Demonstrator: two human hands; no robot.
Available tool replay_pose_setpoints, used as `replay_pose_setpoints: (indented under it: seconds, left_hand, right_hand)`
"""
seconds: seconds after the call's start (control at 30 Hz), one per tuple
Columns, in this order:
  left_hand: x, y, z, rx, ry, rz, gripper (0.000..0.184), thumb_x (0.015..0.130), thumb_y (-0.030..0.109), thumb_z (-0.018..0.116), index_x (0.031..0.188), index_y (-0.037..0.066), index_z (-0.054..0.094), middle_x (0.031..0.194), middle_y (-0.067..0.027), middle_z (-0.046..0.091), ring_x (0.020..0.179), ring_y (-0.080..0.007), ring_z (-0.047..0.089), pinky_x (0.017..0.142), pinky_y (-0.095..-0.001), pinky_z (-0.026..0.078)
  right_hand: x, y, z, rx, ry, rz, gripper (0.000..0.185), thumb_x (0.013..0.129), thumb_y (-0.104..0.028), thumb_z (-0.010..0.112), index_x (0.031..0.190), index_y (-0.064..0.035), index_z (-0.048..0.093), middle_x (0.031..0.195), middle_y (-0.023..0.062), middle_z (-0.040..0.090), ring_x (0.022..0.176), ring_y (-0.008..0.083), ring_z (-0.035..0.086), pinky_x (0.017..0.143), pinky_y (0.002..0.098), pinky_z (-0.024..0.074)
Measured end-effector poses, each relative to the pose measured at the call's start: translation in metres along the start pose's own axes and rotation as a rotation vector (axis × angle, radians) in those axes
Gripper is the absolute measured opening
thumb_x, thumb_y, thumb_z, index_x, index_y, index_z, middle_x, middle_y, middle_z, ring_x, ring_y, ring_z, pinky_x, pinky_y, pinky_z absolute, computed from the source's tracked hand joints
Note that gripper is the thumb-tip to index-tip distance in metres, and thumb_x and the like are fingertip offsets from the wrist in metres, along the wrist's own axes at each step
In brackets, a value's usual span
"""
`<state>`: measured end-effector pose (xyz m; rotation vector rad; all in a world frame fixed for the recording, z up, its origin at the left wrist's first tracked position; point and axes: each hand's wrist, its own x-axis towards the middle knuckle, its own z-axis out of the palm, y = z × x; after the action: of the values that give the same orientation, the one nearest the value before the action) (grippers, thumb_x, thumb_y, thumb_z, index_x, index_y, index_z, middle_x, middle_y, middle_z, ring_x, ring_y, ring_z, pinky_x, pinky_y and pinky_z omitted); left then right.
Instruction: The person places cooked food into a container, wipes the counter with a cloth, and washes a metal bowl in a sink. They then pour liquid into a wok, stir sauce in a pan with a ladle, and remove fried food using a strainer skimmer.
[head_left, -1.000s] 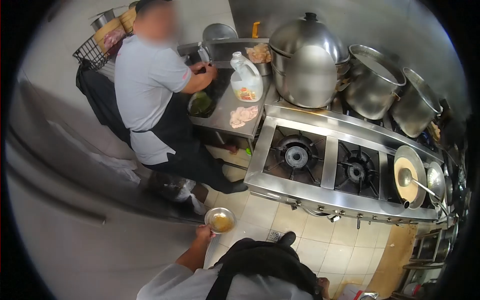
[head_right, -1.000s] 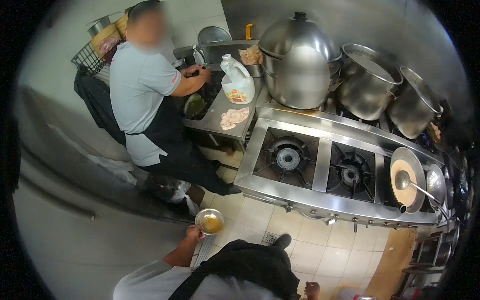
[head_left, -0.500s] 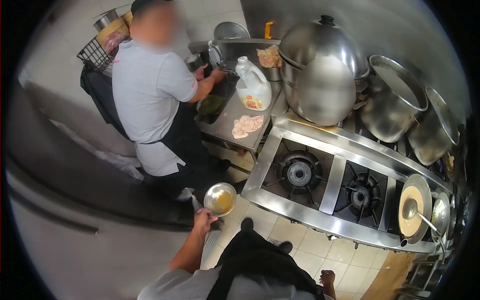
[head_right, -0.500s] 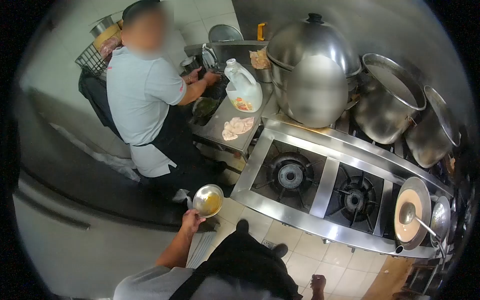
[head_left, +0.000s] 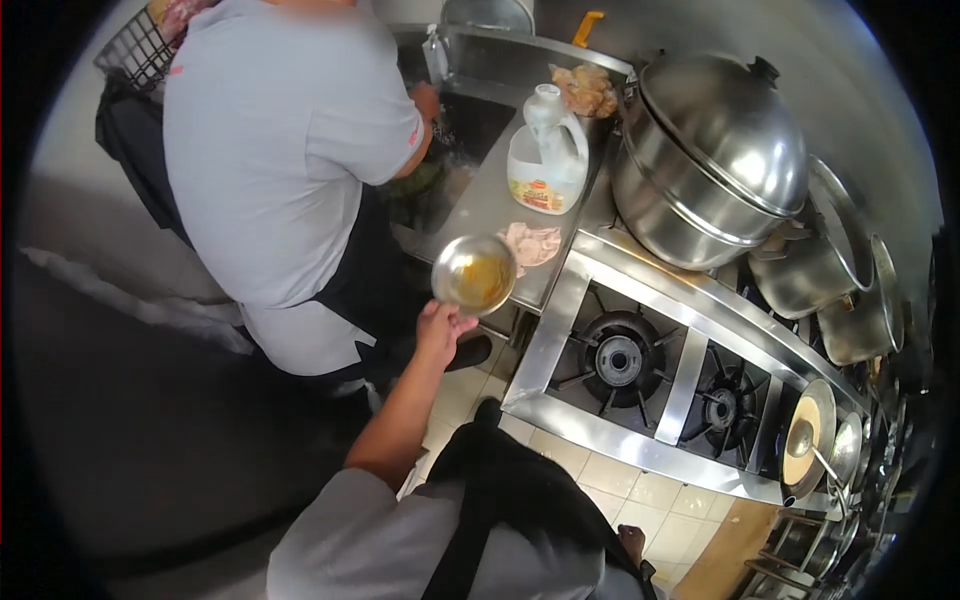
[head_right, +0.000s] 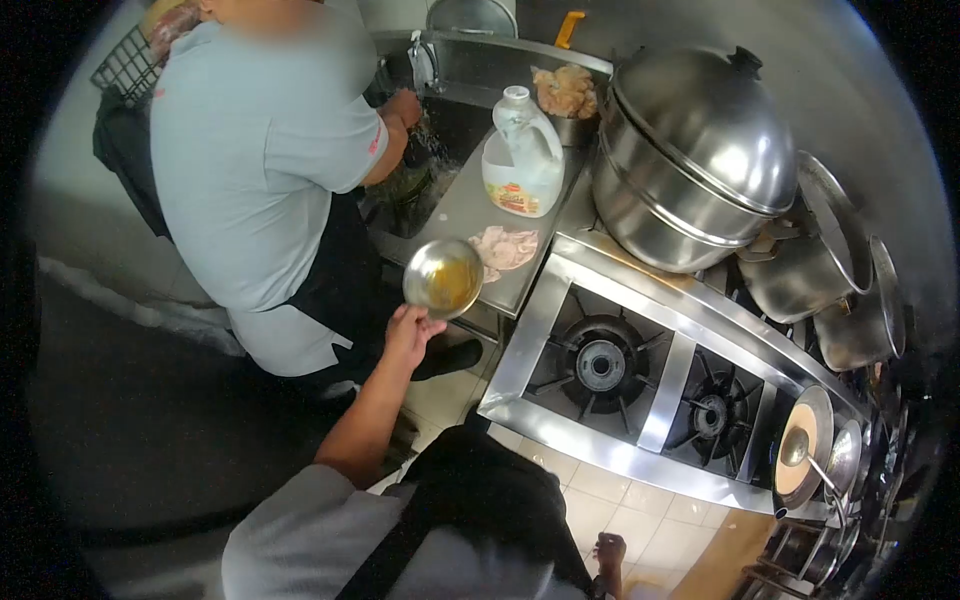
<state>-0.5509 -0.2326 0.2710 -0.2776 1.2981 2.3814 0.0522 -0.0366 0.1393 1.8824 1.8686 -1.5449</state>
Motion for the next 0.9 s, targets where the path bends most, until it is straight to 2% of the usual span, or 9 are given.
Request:
replay_pose_setpoints:
  seconds: [0.2, 0.33, 0.43, 0.47, 0.5, 0.6, 0.77, 0.83, 0.9]
  left_hand:
    - [0.06, 0.023, 0.035, -0.003, -0.049, -0.009, 0.01, 0.078, 0.002, 0.051, 0.088, 0.002, 0.047, 0.082, -0.0111, 0.059, 0.066, -0.0231, 0.062, 0.064, -0.0385, 0.057]
    - [0.09, 0.026, 0.046, -0.003, 0.015, 0.029, 0.014, 0.079, 0.001, 0.05, 0.092, 0.0, 0.047, 0.085, -0.014, 0.059, 0.069, -0.0259, 0.063, 0.065, -0.0384, 0.057]
    - [0.116, 0.023, 0.047, -0.014, 0.118, 0.047, 0.019, 0.079, 0.0, 0.051, 0.096, -0.001, 0.045, 0.088, -0.0154, 0.059, 0.07, -0.0277, 0.063, 0.065, -0.0391, 0.057]
    - [0.123, 0.027, 0.051, -0.011, 0.173, 0.058, 0.022, 0.079, -0.001, 0.052, 0.098, -0.001, 0.043, 0.089, -0.016, 0.058, 0.07, -0.0286, 0.063, 0.064, -0.0397, 0.058]
    - [0.13, 0.031, 0.055, -0.017, 0.186, 0.054, 0.025, 0.079, -0.002, 0.053, 0.101, 0.0, 0.041, 0.091, -0.0165, 0.058, 0.069, -0.0291, 0.063, 0.064, -0.0408, 0.058]
    - [0.159, 0.037, 0.062, 0.027, 0.184, 0.101, 0.022, 0.081, 0.0, 0.053, 0.1, 0.0, 0.042, 0.091, -0.0163, 0.058, 0.069, -0.0289, 0.064, 0.064, -0.0404, 0.058]
    - [0.216, 0.049, 0.076, 0.047, 0.288, 0.081, 0.026, 0.083, 0.0, 0.05, 0.108, -0.002, 0.043, 0.094, -0.0172, 0.058, 0.071, -0.0276, 0.064, 0.065, -0.0394, 0.058]
    - [0.238, 0.052, 0.076, 0.067, 0.313, 0.08, 0.028, 0.084, 0.0, 0.048, 0.112, -0.003, 0.043, 0.095, -0.0176, 0.058, 0.072, -0.0272, 0.064, 0.066, -0.0392, 0.058]
    - [0.269, 0.056, 0.079, 0.046, 0.373, 0.056, 0.028, 0.085, 0.002, 0.048, 0.113, -0.002, 0.042, 0.098, -0.0178, 0.057, 0.073, -0.0268, 0.063, 0.065, -0.0377, 0.059]
  right_hand:
    - [-0.013, -0.036, 0.046, 0.293, 0.006, 0.009, 0.02, 0.08, -0.016, 0.062, 0.089, 0.0007, 0.055, 0.062, 0.0091, 0.057, 0.042, 0.0156, 0.052, 0.034, 0.0269, 0.0415]
    - [-0.016, -0.046, 0.054, 0.072, 0.05, 0.01, 0.017, 0.081, -0.014, 0.064, 0.09, -0.0021, 0.055, 0.065, 0.0099, 0.058, 0.043, 0.0169, 0.052, 0.034, 0.0272, 0.0405]
    - [-0.001, -0.036, 0.049, 0.113, -0.012, -0.024, 0.017, 0.082, -0.014, 0.064, 0.09, -0.0019, 0.055, 0.064, 0.0098, 0.059, 0.049, 0.0157, 0.055, 0.037, 0.0279, 0.0418]
    - [-0.012, -0.06, 0.047, -0.043, 0.003, -0.017, 0.019, 0.081, -0.015, 0.065, 0.09, -0.0016, 0.054, 0.065, 0.0102, 0.06, 0.049, 0.0157, 0.055, 0.038, 0.0281, 0.0423]
    - [0.005, -0.041, 0.044, -0.083, -0.04, -0.018, 0.022, 0.079, -0.016, 0.068, 0.088, -0.0012, 0.055, 0.064, 0.0095, 0.06, 0.05, 0.0154, 0.056, 0.04, 0.0286, 0.0436]
    - [0.02, -0.038, 0.05, 0.096, 0.034, 0.025, 0.024, 0.076, -0.015, 0.07, 0.088, -0.0005, 0.055, 0.062, 0.0092, 0.059, 0.048, 0.015, 0.056, 0.04, 0.0284, 0.0439]
    - [0.014, -0.055, 0.048, -0.027, -0.047, -0.048, 0.023, 0.079, -0.021, 0.068, 0.089, -0.0033, 0.057, 0.06, 0.0097, 0.059, 0.049, 0.0152, 0.056, 0.039, 0.0277, 0.043]
    - [0.022, -0.049, 0.049, -0.064, -0.014, -0.062, 0.023, 0.075, -0.02, 0.065, 0.083, 0.0014, 0.063, 0.064, 0.0136, 0.064, 0.054, 0.0214, 0.063, 0.051, 0.0322, 0.051]
    - [0.014, -0.048, 0.049, -0.238, 0.013, -0.121, 0.027, 0.08, -0.027, 0.064, 0.093, -0.0028, 0.061, 0.061, 0.011, 0.06, 0.053, 0.0189, 0.058, 0.049, 0.0324, 0.0468]
